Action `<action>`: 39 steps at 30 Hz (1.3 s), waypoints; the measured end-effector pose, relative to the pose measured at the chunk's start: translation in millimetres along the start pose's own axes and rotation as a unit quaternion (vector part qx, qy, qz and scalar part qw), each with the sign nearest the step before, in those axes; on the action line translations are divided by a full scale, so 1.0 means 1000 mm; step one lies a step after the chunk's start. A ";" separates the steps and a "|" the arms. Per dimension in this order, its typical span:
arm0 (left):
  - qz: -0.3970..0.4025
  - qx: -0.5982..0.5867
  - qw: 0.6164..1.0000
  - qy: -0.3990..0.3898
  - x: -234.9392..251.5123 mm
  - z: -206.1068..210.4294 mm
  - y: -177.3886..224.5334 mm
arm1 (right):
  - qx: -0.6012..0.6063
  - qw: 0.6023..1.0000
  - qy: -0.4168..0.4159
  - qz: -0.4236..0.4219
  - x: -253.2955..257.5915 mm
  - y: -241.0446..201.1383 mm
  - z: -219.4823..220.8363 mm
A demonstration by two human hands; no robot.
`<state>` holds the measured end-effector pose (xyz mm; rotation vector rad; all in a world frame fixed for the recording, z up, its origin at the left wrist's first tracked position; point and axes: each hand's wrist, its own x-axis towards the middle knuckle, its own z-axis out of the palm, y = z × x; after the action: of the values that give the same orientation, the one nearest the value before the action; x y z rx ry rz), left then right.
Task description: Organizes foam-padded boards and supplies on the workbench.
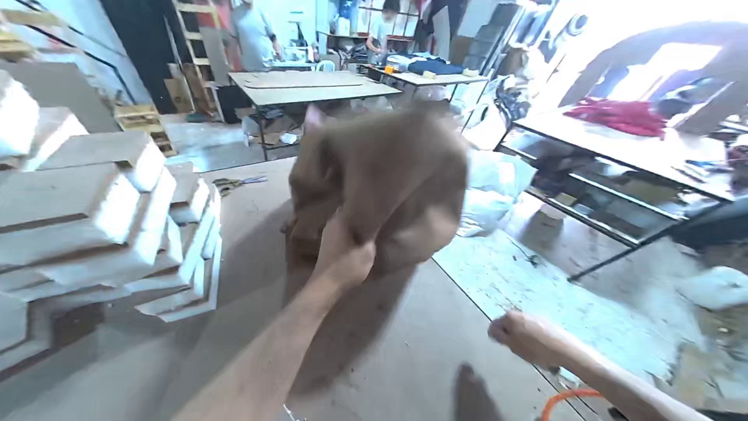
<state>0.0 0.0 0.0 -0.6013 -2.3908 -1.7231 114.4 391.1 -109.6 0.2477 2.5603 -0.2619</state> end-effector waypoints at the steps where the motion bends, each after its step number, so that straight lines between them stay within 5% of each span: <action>1: -0.127 0.043 0.991 -0.009 -0.023 0.019 -0.043 | 0.005 0.999 -0.050 -0.004 -0.029 0.006 0.011; 3: -0.362 0.145 0.918 -0.069 -0.049 0.050 -0.127 | 0.021 0.997 -0.072 -0.002 -0.077 0.016 0.035; 4: -0.434 0.153 0.885 -0.066 -0.057 0.059 -0.162 | 0.029 0.999 -0.008 0.013 -0.089 0.024 0.044; 6: -0.482 0.127 0.866 -0.033 -0.076 0.060 -0.169 | 0.029 0.991 0.118 0.050 -0.102 0.031 0.054; 10: -0.402 0.067 0.913 0.019 -0.110 0.018 -0.110 | 0.058 0.996 0.021 -0.070 -0.107 -0.029 0.075; 12: -0.343 0.088 0.935 0.033 -0.135 -0.007 -0.104 | 0.053 0.996 0.067 -0.022 -0.109 -0.064 0.066; 18: -0.279 0.252 0.925 -0.045 -0.248 -0.062 -0.120 | -0.009 0.999 0.025 -0.029 -0.058 -0.174 0.064; 23: -0.263 0.328 0.905 -0.070 -0.307 -0.094 -0.140 | -0.127 0.987 0.049 0.090 -0.051 -0.198 0.052; 27: -0.280 0.284 0.914 -0.073 -0.338 -0.121 -0.160 | -0.112 0.991 -0.065 0.031 -0.035 -0.217 0.050; 30: -0.284 0.267 0.917 -0.091 -0.353 -0.128 -0.170 | -0.207 0.975 0.029 0.072 -0.044 -0.241 0.045; 35: -0.283 0.209 0.931 -0.095 -0.384 -0.151 -0.165 | -0.331 0.927 -0.054 0.169 -0.080 -0.190 0.035; 39: -0.253 0.120 0.958 -0.057 -0.416 -0.172 -0.185 | -0.225 0.935 -0.143 0.234 -0.114 -0.118 0.045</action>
<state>285.9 -309.8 -243.5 -0.0510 -2.9695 -1.5395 205.1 252.6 -69.3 0.5806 2.1184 0.4335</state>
